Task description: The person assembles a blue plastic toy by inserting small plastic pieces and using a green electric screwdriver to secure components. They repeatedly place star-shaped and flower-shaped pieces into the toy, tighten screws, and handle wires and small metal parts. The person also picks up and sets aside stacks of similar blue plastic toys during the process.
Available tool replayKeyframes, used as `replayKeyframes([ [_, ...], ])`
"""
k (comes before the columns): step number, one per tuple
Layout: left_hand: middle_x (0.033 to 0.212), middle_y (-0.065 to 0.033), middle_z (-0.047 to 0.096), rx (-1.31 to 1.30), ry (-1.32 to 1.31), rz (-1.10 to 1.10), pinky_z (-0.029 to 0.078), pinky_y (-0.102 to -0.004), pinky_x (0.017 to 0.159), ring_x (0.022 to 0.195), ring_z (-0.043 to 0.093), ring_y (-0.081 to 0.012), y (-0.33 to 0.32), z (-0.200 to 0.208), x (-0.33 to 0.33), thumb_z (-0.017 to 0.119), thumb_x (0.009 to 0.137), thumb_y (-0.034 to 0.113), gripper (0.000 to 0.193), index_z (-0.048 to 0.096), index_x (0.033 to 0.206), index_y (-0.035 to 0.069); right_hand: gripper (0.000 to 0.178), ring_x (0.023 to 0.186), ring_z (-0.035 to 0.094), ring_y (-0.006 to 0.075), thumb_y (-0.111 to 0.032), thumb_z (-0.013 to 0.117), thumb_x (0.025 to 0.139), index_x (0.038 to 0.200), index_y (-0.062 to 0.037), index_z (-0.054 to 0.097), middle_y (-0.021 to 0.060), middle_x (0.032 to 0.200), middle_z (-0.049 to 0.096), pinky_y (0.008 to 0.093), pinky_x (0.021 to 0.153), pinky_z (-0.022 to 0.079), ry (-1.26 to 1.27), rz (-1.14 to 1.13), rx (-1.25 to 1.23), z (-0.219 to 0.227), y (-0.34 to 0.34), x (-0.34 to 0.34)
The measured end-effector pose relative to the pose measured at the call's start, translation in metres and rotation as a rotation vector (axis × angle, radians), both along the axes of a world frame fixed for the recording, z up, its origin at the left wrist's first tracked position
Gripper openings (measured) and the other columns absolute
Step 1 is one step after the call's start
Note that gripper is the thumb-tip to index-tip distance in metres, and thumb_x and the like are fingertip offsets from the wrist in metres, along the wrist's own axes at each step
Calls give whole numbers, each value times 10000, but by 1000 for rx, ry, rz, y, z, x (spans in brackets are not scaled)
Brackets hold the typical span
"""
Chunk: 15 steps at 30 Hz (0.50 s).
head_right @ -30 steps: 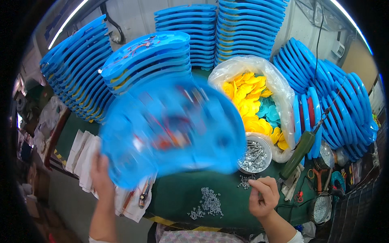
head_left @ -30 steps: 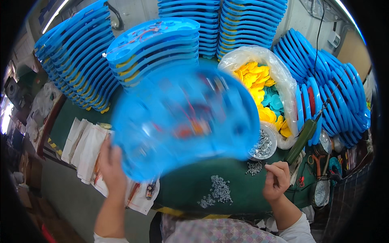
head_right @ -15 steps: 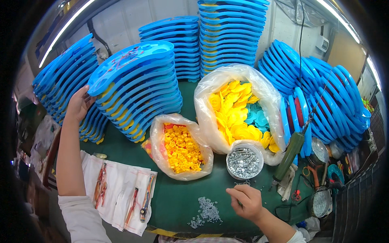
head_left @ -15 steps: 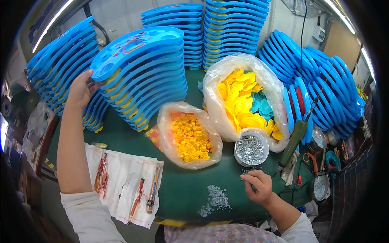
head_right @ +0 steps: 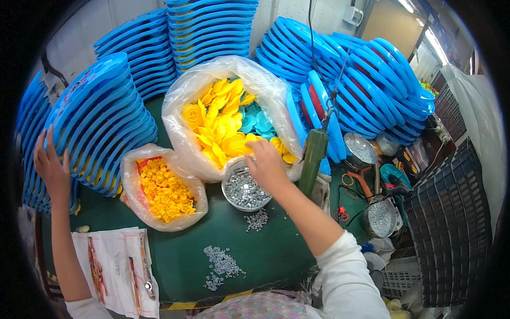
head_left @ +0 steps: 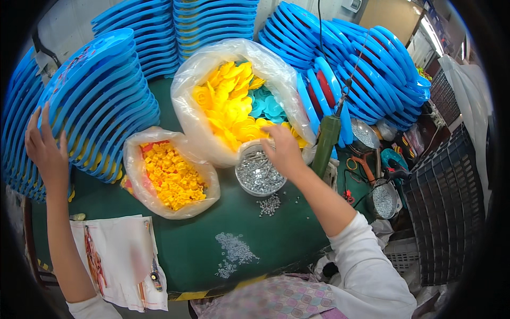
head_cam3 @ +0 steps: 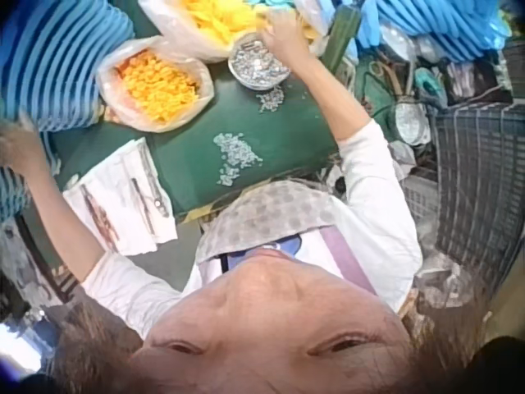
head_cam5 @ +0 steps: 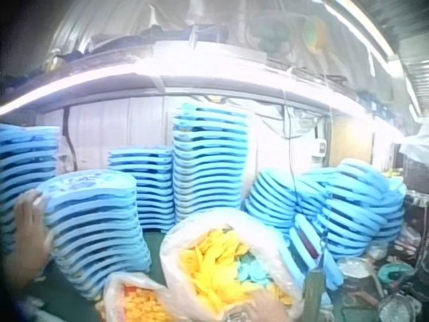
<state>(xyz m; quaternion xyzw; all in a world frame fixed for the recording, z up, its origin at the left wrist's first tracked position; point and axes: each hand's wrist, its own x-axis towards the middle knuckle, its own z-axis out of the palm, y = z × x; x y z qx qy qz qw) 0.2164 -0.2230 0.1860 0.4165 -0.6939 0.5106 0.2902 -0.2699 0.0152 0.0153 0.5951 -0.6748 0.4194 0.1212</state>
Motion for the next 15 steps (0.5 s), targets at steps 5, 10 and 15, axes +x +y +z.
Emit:
replayKeyframes([
  [5,1482,-102,455,284,-16,-572,305,-505,1186,1417,388,-340,96,-37,-118,754,829,27,665,531,1439,170,209,995,611,355,-166,783,826,997,-87,693,136,1006,658,452,879,502,106,-128,380,-3,-41,-35],
  [10,1325,-137,554,648,-54,-880,415,-490,1089,1276,504,-362,135,-86,-185,737,761,-9,515,626,1256,81,189,988,630,333,-204,798,807,935,-95,711,99,951,681,451,856,504,133,-119,303,-1,-55,-23],
  [15,1168,-142,647,970,94,-1048,456,-434,1031,1163,593,-340,117,-130,-260,697,808,-29,401,655,1197,62,212,914,672,340,-227,781,829,966,-74,728,138,973,707,443,841,523,132,-67,459,-1,-52,-31],
])
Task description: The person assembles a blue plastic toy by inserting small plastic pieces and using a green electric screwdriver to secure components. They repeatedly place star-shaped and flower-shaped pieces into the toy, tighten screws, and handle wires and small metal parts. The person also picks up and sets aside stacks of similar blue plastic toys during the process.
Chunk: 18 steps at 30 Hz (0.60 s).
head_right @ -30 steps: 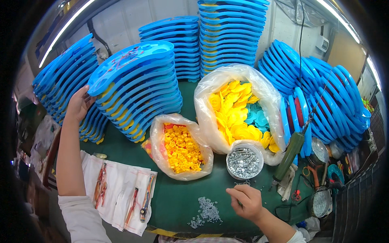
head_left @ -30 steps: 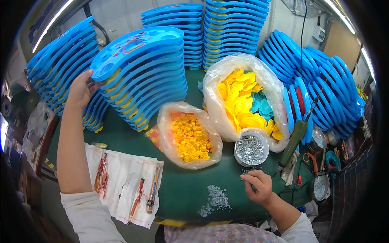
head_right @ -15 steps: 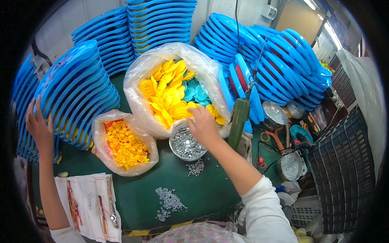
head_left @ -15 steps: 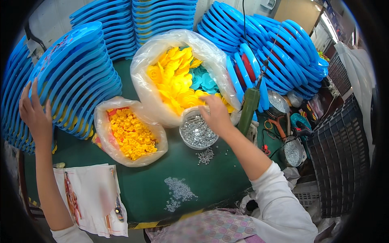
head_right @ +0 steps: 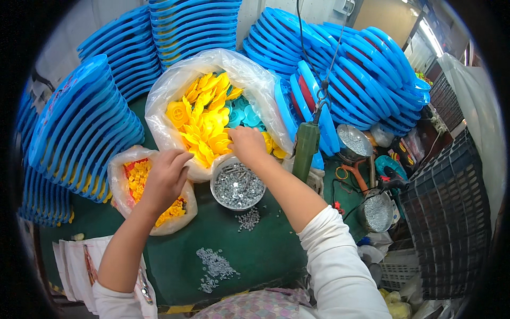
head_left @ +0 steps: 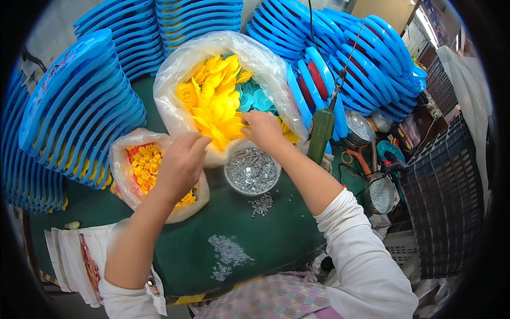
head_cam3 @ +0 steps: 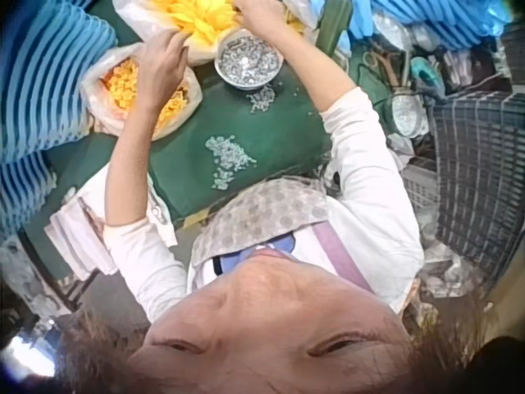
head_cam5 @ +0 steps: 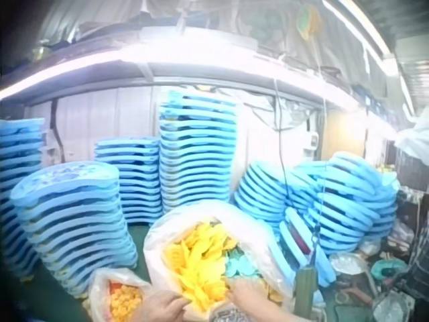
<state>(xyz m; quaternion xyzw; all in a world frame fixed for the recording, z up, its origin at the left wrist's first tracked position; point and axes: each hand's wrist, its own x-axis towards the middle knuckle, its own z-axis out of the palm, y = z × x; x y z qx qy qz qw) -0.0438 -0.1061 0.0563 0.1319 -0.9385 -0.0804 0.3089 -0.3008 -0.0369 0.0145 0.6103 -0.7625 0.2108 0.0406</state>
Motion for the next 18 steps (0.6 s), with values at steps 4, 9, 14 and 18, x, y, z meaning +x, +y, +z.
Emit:
replayKeyframes([
  [4,1081,-121,676,-149,-109,-34,477,-416,997,1110,619,-305,-27,-8,-48,650,826,8,294,691,1110,73,209,899,672,363,-216,756,868,1009,-63,733,161,1005,714,443,861,530,-175,-67,-105,4,-6,-2],
  [9,994,-59,664,-351,-552,-4,467,-378,966,1030,619,-245,-40,-26,-83,616,833,108,149,698,957,115,276,1052,646,388,-207,738,901,1130,-56,705,171,1073,715,454,935,510,-127,-219,-400,-20,-45,-34],
  [14,979,-85,641,-393,-257,-75,488,-392,928,1004,614,-270,-43,-15,-71,633,819,74,128,683,936,85,463,1172,595,383,-264,789,858,1242,-51,641,162,1252,655,456,1030,468,85,-256,-49,-19,-72,-40],
  [18,1031,-129,626,-430,68,-30,500,-445,958,1048,608,-316,-14,15,-33,687,783,52,200,672,982,42,660,1199,583,381,-312,846,795,1342,-67,570,171,1334,583,442,1037,471,67,-272,88,-8,-83,-38],
])
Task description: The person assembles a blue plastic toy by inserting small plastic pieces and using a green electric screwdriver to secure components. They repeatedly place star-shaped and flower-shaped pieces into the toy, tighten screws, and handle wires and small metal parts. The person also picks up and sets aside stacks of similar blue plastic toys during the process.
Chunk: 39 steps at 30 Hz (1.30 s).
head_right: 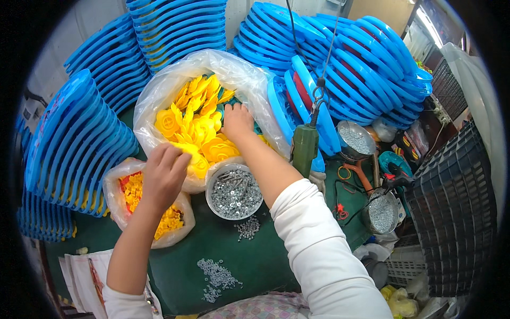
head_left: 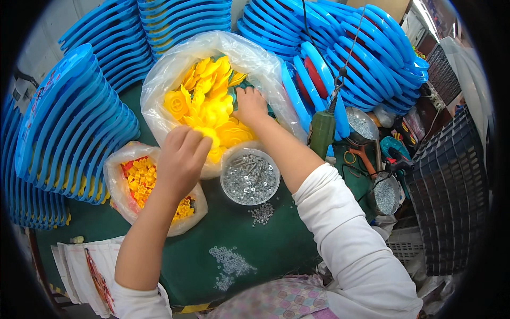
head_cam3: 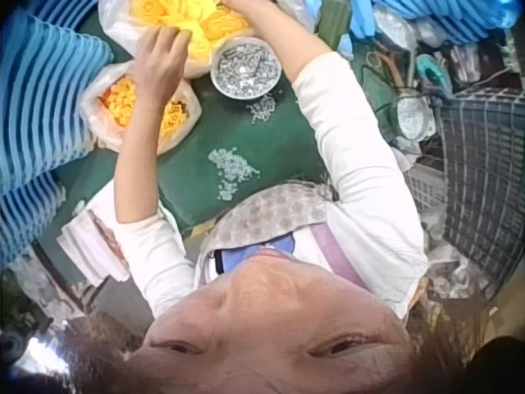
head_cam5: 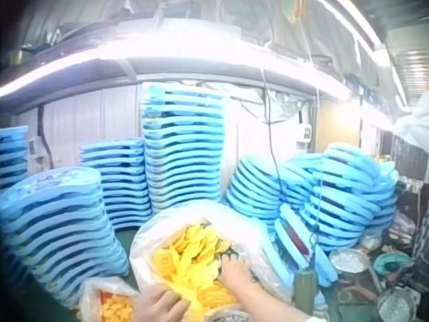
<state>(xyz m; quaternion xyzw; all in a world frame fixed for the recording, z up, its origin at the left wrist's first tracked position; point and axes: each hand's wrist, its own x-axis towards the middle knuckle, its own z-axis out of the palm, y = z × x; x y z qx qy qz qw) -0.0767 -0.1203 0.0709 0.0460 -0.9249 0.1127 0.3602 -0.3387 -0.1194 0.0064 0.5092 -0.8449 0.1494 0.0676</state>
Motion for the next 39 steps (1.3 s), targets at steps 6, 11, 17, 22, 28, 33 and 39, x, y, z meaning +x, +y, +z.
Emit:
replayKeyframes([
  [6,1042,-156,599,248,-17,138,503,-525,1014,1077,601,-399,88,-22,130,728,714,-25,332,698,1039,37,655,1162,611,371,-193,868,765,1316,-56,541,198,1236,606,433,962,515,-343,-31,-113,6,12,-11],
  [11,1037,-173,575,470,-118,416,499,-573,1009,1077,588,-430,169,-68,233,726,686,-41,361,688,1038,26,460,982,663,230,-76,728,864,1282,-38,540,151,1066,658,350,868,529,-724,106,-672,30,64,27],
  [17,1106,-195,556,716,-244,600,443,-519,959,1077,538,-425,231,-100,261,851,694,137,470,650,1090,-17,282,910,649,249,-117,623,868,1140,-45,640,120,1058,699,383,843,518,-1032,560,-315,4,239,115],
  [22,1133,-200,548,639,-191,609,434,-500,920,1069,532,-392,222,-99,249,821,741,132,398,655,1075,-7,340,1021,602,311,-60,650,830,1167,-100,658,95,1057,673,437,930,463,-492,611,-232,-40,299,139],
  [28,1148,-189,546,623,-48,543,413,-503,956,1092,528,-381,222,-70,228,756,789,59,308,660,1074,-7,424,1074,600,335,8,712,784,1198,-39,635,137,1130,647,449,960,448,135,366,-856,10,275,67],
  [33,1192,-185,622,486,-30,485,440,-491,987,1120,570,-380,228,-57,218,745,864,95,252,704,1108,46,390,1111,593,393,-225,728,869,1202,-33,658,186,1185,663,498,976,455,52,-313,-840,26,242,-96],
  [39,1209,-191,619,466,-24,367,433,-487,1011,1145,571,-371,232,-49,203,724,863,73,282,686,1142,49,296,909,692,275,-288,760,895,965,-5,711,152,1001,714,373,799,529,-451,-98,-880,39,230,-115],
])
